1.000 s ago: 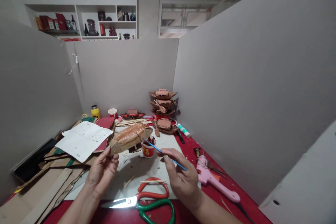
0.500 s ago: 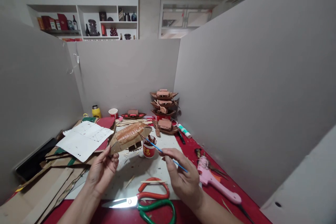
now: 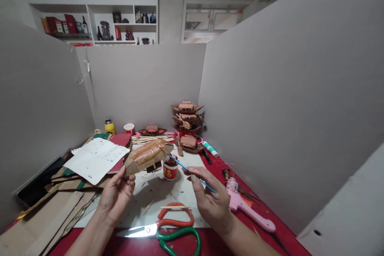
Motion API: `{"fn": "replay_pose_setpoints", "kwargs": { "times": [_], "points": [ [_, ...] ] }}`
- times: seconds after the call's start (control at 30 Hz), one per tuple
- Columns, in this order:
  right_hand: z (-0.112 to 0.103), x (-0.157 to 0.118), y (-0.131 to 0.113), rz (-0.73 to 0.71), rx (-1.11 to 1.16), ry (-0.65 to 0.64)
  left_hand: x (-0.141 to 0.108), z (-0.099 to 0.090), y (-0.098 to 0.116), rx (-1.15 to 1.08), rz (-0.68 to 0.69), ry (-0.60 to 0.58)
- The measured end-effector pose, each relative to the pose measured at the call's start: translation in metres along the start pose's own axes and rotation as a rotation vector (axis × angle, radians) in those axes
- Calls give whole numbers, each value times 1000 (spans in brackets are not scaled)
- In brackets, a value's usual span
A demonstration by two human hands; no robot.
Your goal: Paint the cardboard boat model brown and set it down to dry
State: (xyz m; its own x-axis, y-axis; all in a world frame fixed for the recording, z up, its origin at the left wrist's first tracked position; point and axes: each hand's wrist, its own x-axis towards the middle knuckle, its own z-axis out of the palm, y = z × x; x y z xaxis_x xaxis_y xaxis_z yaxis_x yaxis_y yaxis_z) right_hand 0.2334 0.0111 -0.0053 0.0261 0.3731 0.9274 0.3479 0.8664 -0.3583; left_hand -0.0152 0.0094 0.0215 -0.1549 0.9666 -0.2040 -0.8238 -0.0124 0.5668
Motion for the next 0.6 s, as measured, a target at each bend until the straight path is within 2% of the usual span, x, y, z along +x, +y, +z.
{"fn": "replay_pose_setpoints", "kwargs": {
  "times": [0.13,0.27,0.33,0.47,0.6],
  "points": [
    [0,0,-4,-71,20,-53,-1,1,0,13,-8,15],
    [-2,0,0,40,-20,24,0,1,0,18,-6,15],
    [-2,0,1,60,-24,24,0,1,0,23,-2,19],
    [-2,-1,-1,-38,10,-41,0,1,0,28,1,29],
    [-4,-1,4,80,-31,31,0,2,1,27,8,22]
  ]
}}
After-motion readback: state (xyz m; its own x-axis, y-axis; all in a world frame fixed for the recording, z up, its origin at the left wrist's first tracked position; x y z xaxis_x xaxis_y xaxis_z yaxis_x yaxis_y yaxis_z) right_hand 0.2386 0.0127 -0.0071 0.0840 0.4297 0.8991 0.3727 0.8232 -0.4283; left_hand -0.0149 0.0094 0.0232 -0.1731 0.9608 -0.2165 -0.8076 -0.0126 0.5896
